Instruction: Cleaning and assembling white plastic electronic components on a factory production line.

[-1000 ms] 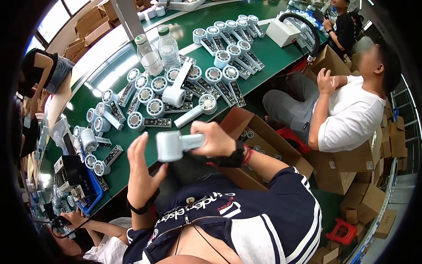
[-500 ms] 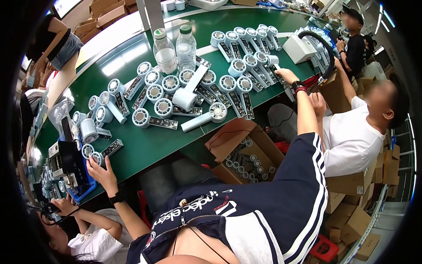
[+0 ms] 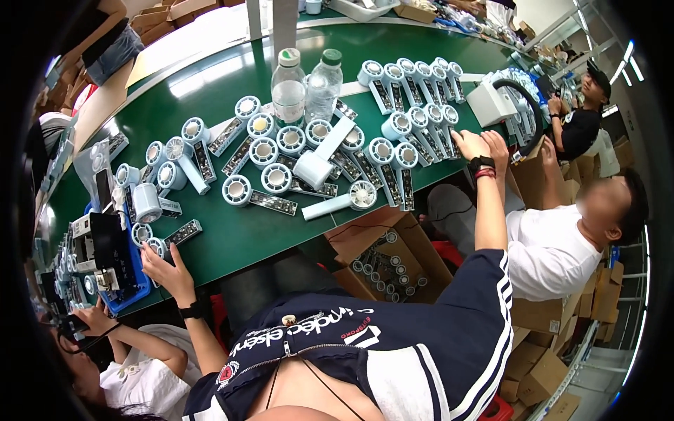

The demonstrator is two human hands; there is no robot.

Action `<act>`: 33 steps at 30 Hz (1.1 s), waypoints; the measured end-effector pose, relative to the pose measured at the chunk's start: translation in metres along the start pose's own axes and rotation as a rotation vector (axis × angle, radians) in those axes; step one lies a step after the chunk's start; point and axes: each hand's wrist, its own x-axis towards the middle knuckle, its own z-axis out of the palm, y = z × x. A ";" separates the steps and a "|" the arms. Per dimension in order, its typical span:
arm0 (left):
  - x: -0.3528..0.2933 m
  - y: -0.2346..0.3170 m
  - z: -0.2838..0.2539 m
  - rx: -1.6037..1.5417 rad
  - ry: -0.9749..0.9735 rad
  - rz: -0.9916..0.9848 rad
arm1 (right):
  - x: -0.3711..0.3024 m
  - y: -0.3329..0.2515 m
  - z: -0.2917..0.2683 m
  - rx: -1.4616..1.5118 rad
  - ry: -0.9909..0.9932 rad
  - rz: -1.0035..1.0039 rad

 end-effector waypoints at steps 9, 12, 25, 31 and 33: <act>-0.006 -0.004 0.005 -0.101 0.070 -0.021 | -0.131 -0.340 -0.035 0.437 -0.224 -0.783; -0.002 0.001 0.003 -0.142 0.076 -0.007 | -0.121 -0.390 -0.023 0.251 -0.183 -1.092; -0.007 -0.005 0.000 -0.230 0.026 -0.067 | -0.076 -0.407 0.098 -0.375 0.452 -1.173; -0.007 -0.004 -0.009 -0.258 -0.002 -0.030 | -0.079 -0.393 0.074 -0.396 0.526 -1.068; -0.002 0.004 -0.014 -0.254 -0.018 -0.011 | -0.112 -0.397 0.041 -0.260 0.597 -0.964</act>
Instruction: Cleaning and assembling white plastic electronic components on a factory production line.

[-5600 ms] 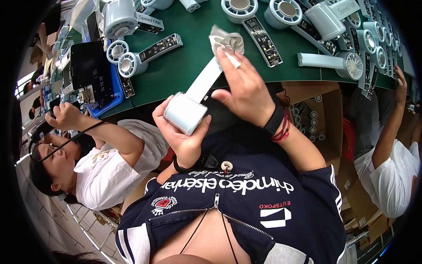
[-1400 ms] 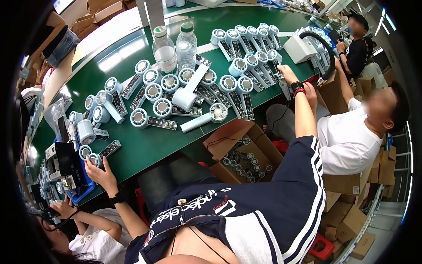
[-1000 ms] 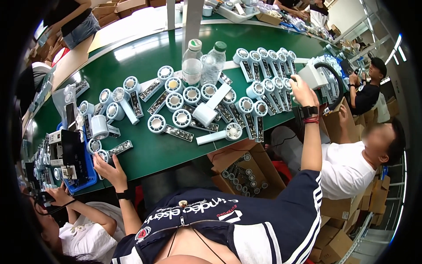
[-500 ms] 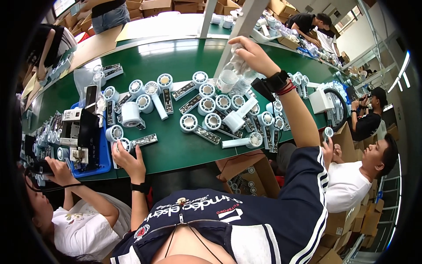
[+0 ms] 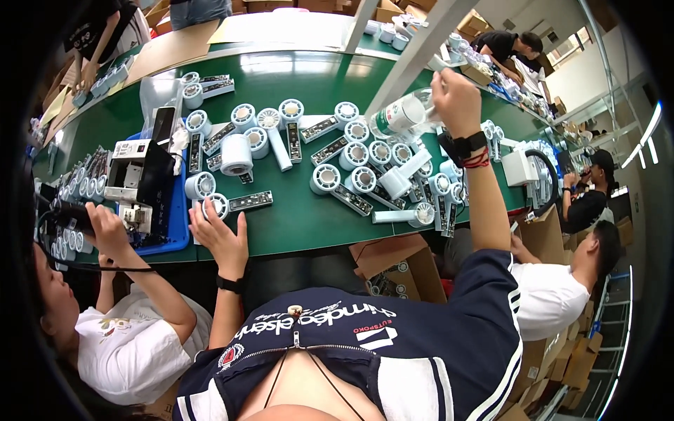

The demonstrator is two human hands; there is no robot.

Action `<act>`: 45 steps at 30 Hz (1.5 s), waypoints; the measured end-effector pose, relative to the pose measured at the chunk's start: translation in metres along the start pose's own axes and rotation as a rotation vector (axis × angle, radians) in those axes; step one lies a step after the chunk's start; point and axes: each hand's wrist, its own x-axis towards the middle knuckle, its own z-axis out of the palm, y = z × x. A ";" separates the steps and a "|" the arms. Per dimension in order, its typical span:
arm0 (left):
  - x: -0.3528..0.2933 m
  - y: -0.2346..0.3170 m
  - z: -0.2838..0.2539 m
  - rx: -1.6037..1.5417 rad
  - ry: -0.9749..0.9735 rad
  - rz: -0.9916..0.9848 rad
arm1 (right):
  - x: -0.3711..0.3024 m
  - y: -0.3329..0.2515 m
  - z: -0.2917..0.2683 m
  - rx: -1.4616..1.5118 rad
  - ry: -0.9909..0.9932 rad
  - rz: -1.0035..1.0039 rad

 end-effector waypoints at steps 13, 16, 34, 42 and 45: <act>0.039 0.189 -0.059 -1.468 -0.503 0.468 | -0.284 -0.096 0.044 2.014 0.020 1.343; 0.042 0.204 -0.049 -1.678 -0.735 0.741 | -0.282 -0.120 0.046 2.491 -0.055 1.156; 0.068 0.210 -0.058 -1.419 -0.736 0.628 | -0.219 -0.122 0.024 2.098 -0.325 1.224; 0.081 0.203 -0.056 -1.468 -0.791 0.481 | -0.215 -0.096 0.068 1.642 -0.223 0.657; 0.073 0.181 -0.048 -1.483 -0.845 0.136 | -0.167 -0.059 0.037 1.695 0.120 0.774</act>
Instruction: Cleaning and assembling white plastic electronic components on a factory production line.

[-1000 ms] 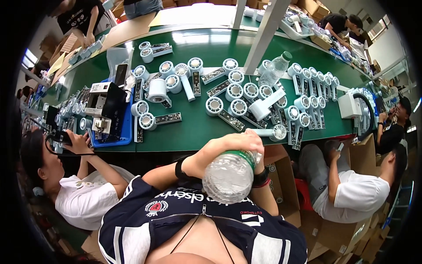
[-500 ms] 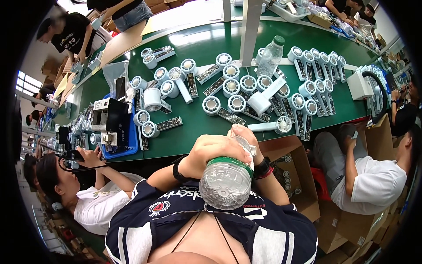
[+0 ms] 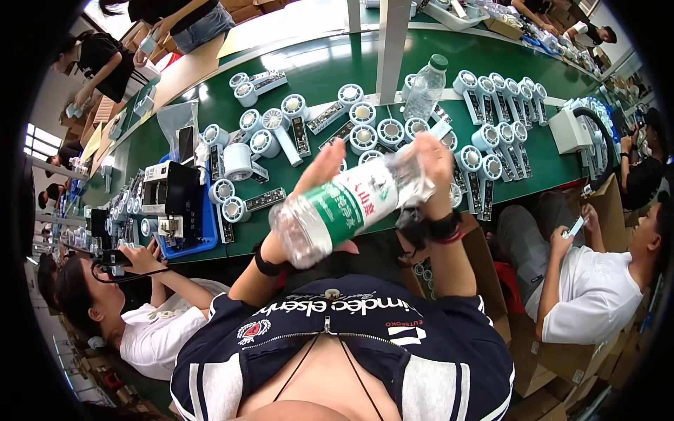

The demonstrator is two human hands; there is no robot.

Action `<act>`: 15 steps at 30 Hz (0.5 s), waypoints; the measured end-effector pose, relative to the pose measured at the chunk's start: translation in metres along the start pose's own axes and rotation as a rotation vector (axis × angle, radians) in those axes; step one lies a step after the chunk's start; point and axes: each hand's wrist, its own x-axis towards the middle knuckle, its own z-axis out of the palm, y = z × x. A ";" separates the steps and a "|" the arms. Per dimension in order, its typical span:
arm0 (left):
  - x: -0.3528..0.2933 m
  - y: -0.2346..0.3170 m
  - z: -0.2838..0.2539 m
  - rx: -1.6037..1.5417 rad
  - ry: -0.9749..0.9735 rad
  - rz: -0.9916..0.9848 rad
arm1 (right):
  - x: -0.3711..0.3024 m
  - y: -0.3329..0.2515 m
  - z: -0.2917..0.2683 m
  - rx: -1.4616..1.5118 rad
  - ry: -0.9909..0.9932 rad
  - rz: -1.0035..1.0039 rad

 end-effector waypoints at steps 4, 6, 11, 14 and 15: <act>-0.026 -0.023 -0.043 0.648 0.221 0.086 | 0.058 -0.107 -0.008 -0.783 0.274 -0.708; -0.054 -0.032 -0.064 0.867 0.389 0.008 | 0.079 -0.127 0.005 -1.039 0.263 -0.764; -0.107 -0.037 -0.098 1.102 0.686 -0.064 | 0.123 -0.102 0.043 -1.531 -0.045 -1.220; -0.123 -0.046 -0.114 1.080 0.871 -0.018 | 0.144 -0.067 0.045 -1.617 -0.264 -1.164; -0.127 -0.050 -0.118 1.070 0.875 -0.024 | 0.152 -0.055 0.040 -1.676 -0.319 -1.120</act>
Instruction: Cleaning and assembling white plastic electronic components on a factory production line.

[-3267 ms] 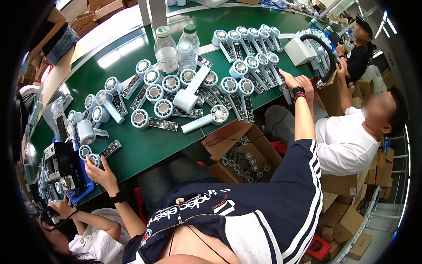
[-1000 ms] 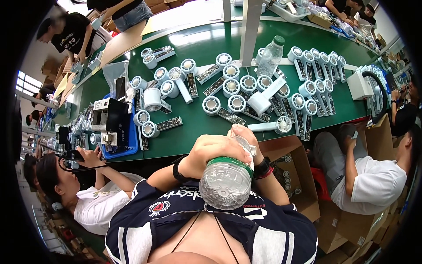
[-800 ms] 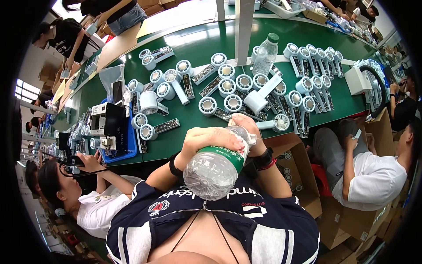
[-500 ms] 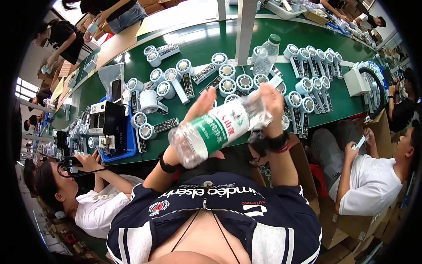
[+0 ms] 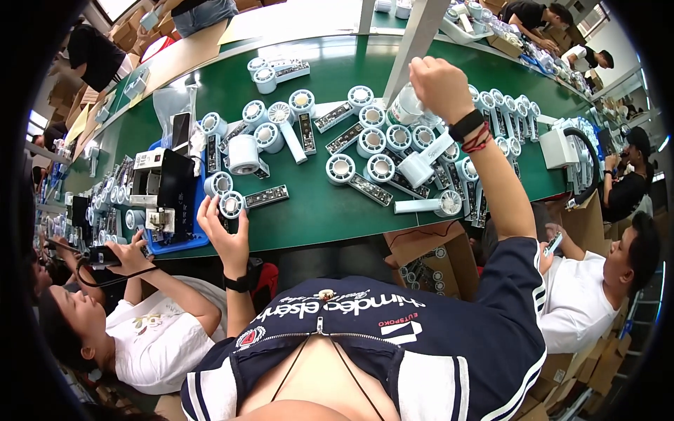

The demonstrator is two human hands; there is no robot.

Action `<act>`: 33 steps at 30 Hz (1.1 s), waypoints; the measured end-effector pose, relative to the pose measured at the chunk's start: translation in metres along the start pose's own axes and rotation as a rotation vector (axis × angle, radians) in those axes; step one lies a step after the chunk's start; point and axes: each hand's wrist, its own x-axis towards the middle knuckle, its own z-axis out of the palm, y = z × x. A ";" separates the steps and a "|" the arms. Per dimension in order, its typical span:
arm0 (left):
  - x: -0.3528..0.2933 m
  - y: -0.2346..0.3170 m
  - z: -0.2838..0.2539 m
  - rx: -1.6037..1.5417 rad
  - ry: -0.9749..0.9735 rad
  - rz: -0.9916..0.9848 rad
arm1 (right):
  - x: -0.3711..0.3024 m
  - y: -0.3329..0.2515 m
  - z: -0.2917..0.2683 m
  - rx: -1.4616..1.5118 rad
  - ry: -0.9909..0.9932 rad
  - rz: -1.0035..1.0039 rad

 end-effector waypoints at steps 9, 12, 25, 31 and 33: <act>-0.014 -0.049 0.007 0.209 0.083 0.022 | 0.106 -0.057 -0.004 0.932 -0.197 0.447; -0.013 -0.049 0.011 0.236 0.049 0.061 | 0.146 -0.087 0.067 0.518 -0.493 0.039; -0.026 -0.044 -0.012 -0.032 -0.185 -0.051 | 0.162 -0.090 0.272 0.332 -1.195 0.057; -0.026 -0.030 -0.021 -0.098 -0.221 0.043 | 0.147 -0.031 0.147 0.816 -1.052 0.150; -0.028 -0.035 -0.019 -0.142 -0.273 0.017 | 0.134 -0.043 0.058 0.911 -1.108 0.252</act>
